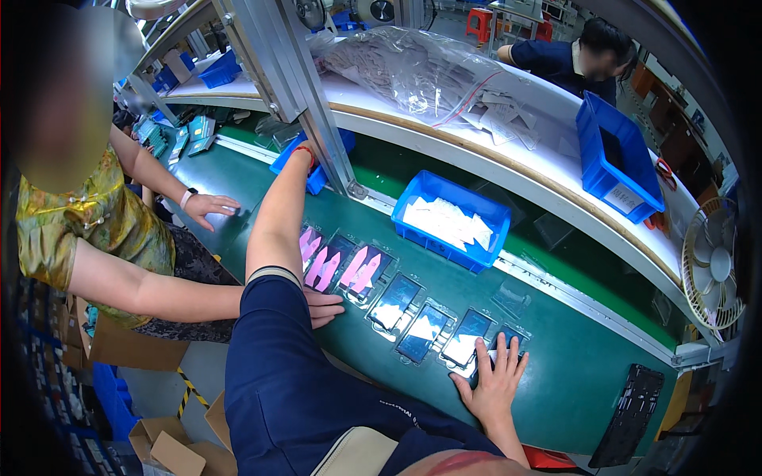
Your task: Assembling electronic components by placing screens into plastic frames, adding padding, and attaching pink covers.
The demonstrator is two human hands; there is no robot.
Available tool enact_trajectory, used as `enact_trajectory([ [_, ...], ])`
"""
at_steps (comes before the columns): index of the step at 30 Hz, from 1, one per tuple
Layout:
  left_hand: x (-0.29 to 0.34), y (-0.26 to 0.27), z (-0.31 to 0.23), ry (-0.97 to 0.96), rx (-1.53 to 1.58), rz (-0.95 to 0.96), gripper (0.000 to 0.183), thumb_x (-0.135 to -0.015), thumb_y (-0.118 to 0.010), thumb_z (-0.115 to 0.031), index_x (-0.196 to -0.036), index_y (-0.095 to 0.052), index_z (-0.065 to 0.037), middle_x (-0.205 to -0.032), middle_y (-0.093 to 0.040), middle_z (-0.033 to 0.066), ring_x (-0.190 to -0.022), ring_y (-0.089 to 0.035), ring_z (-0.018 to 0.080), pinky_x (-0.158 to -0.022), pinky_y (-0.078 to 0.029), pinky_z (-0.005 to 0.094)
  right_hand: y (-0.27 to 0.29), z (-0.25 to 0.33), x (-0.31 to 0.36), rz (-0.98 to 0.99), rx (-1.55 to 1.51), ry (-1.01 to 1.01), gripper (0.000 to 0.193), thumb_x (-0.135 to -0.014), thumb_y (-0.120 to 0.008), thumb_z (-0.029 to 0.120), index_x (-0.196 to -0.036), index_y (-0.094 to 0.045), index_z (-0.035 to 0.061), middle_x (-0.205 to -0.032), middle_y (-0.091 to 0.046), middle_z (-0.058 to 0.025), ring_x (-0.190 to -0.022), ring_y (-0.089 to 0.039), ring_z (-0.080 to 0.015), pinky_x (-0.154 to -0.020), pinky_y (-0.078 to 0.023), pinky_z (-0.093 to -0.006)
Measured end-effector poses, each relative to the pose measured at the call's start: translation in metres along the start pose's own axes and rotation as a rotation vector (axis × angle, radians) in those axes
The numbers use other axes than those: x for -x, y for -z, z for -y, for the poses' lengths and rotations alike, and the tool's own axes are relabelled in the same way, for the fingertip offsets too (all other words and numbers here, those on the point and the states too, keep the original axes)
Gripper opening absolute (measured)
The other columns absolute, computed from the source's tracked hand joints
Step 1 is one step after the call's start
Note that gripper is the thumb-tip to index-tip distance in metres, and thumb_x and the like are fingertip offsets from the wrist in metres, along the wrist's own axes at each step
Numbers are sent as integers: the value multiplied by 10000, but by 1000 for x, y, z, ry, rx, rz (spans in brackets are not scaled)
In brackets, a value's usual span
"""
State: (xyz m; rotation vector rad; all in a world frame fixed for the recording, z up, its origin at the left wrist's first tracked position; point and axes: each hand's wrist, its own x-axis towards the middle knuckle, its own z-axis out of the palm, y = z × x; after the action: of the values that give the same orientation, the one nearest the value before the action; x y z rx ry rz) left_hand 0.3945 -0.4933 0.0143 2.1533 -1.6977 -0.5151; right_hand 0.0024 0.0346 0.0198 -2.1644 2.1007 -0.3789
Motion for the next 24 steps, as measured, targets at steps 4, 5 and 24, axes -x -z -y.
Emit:
enact_trajectory([
  [4,-2,8,0,47,26,7,391,-841,-639,-189,-1169,-583,17,-1115,-636,140,-914,-646,294,-753,-527,406,0,-1,-1,9,-5,2,741,-726,-703,519,-1327,-492,141,-1427,-327,-246,-1346,-233,-469,-1033,-156,-679],
  [5,-3,10,0,63,32,8,391,-841,-641,-185,-1170,-582,19,-1114,-637,140,-911,-646,293,-751,-528,406,0,0,-1,10,-8,0,740,-728,-701,517,-1328,-489,139,-1428,-325,-246,-1346,-232,-468,-1036,-154,-676],
  [24,92,116,66,394,943,-36,494,-769,-715,-38,-1201,-510,85,-1215,-572,178,-990,-604,262,-799,-528,363,26,-12,-27,-307,-340,137,607,-741,-718,267,-1245,-505,3,-1258,-505,-221,-1225,-442,-366,-1085,-180,-546],
])
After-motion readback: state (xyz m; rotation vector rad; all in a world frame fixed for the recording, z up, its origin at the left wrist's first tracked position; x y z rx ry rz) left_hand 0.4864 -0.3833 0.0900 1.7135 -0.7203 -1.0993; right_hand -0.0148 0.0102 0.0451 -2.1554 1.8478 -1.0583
